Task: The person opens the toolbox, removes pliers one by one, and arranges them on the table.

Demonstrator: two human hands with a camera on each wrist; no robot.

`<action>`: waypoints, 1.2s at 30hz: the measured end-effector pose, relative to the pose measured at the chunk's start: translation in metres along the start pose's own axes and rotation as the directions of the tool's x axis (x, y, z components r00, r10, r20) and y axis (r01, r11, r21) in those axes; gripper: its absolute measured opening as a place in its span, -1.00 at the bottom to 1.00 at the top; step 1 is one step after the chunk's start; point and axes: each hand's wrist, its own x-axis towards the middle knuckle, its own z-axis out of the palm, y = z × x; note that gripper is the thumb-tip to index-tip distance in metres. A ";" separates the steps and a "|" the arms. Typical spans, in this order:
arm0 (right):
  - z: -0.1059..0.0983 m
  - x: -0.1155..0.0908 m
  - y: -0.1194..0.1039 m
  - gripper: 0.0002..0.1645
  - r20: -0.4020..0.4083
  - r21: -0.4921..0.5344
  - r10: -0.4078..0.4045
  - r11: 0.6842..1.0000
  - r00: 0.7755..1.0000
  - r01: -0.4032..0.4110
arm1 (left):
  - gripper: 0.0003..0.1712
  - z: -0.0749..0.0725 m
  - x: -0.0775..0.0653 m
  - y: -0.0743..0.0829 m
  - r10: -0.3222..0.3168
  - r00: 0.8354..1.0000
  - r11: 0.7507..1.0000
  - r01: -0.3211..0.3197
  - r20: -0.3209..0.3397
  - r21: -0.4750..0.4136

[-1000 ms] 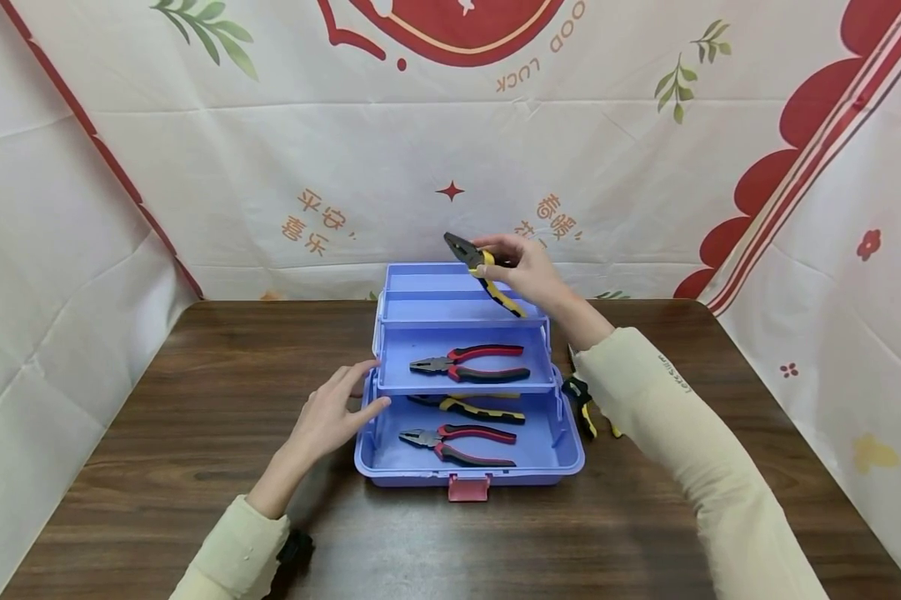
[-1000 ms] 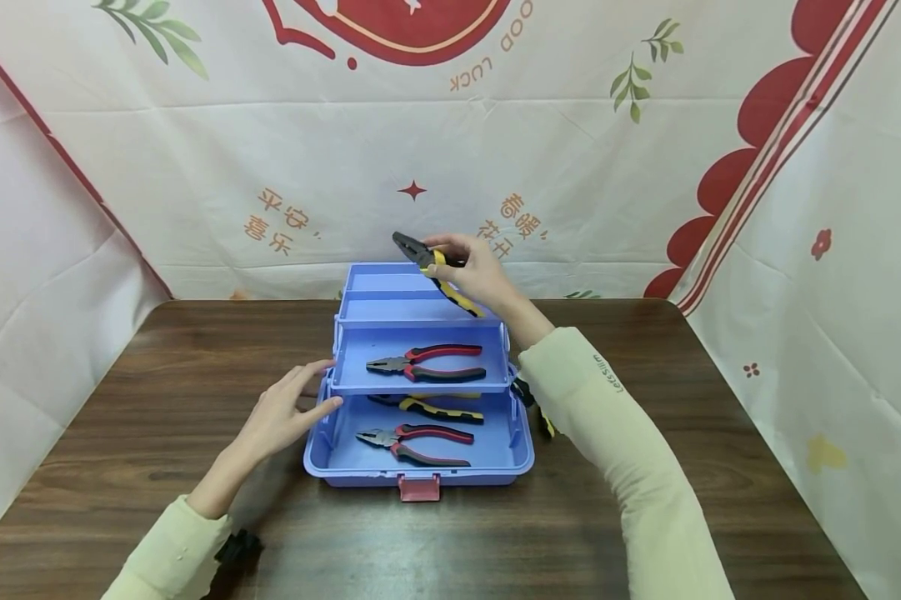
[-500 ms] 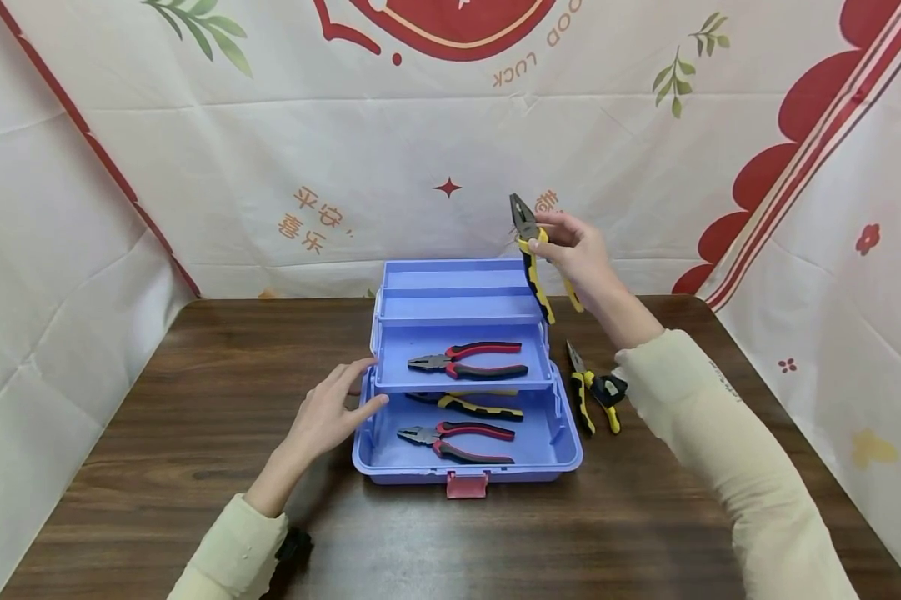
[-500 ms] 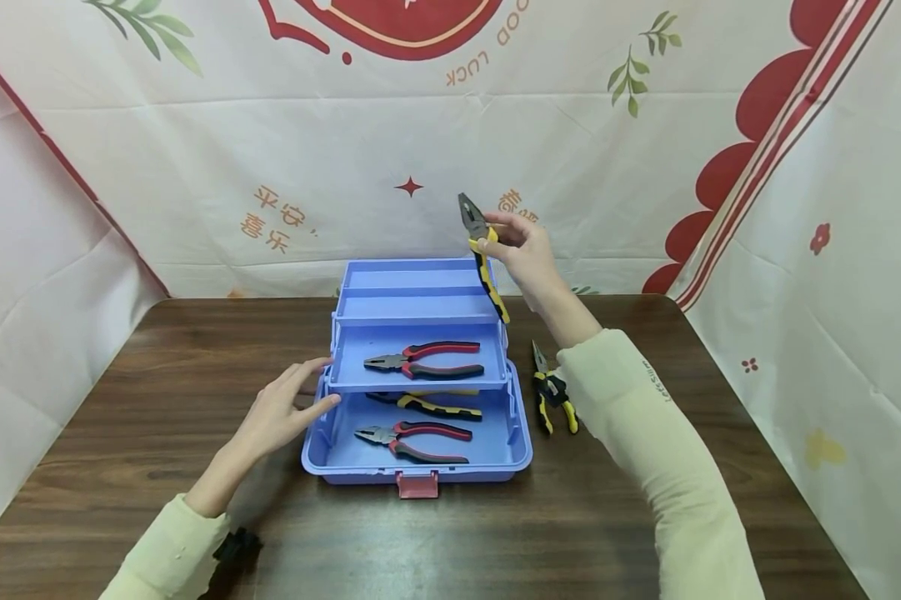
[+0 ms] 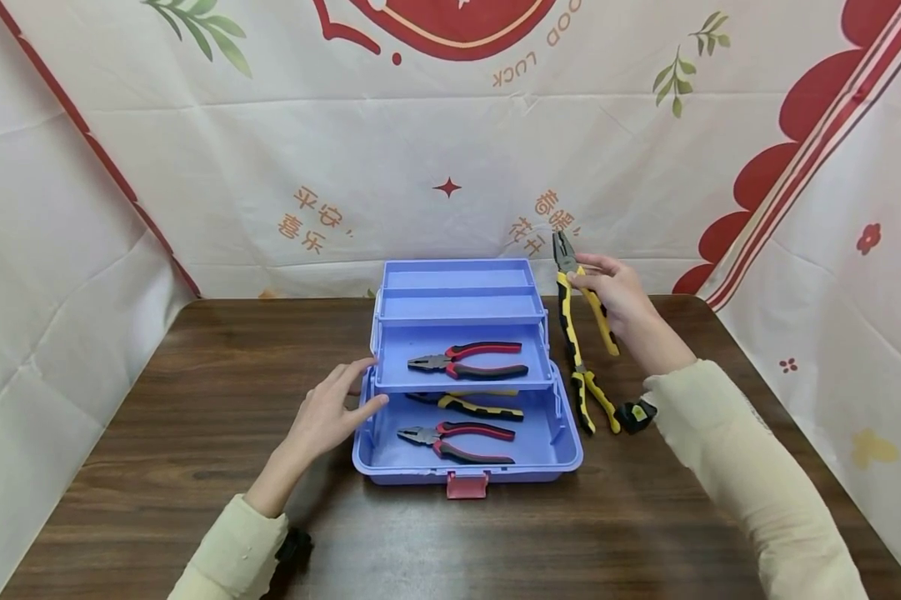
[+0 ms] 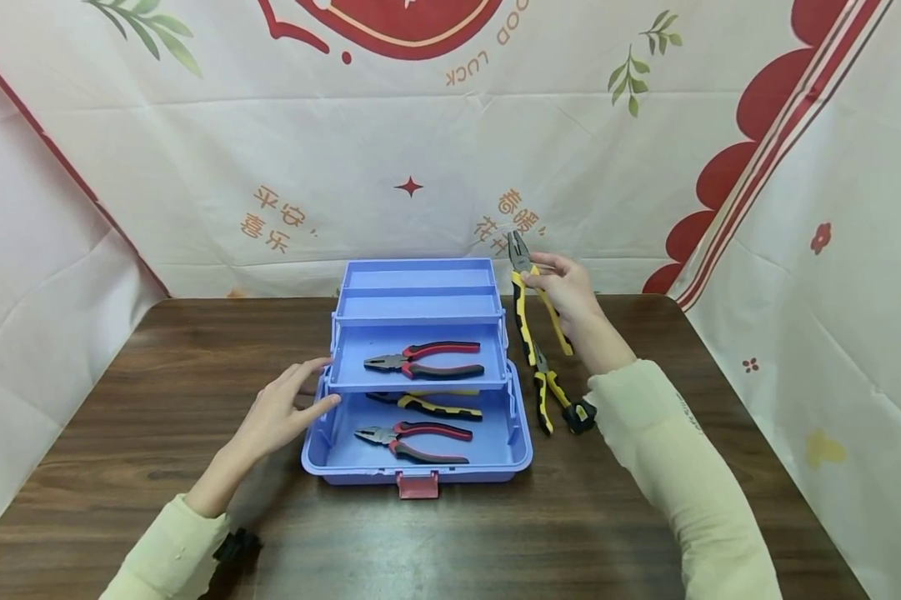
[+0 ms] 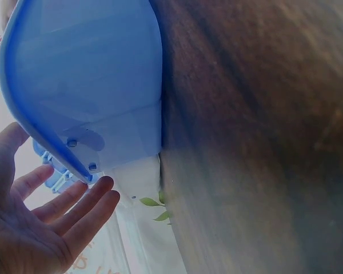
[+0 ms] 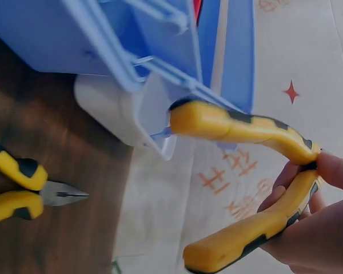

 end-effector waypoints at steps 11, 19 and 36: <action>-0.029 -0.006 0.038 -0.28 0.038 0.168 0.079 0.982 0.996 -0.084 | -0.36 -0.001 0.000 0.001 -0.011 1.000 1.000 0.011 0.018 -0.014; -0.055 -0.012 0.060 -0.35 0.072 0.134 0.140 0.980 0.987 -0.149 | -0.36 -0.001 0.000 0.001 -0.008 1.000 1.000 0.009 0.016 -0.009; -0.099 -0.009 0.110 -0.24 0.153 -0.156 0.201 0.972 0.968 -0.177 | -0.36 -0.001 0.001 -0.001 -0.013 1.000 1.000 0.013 0.022 -0.012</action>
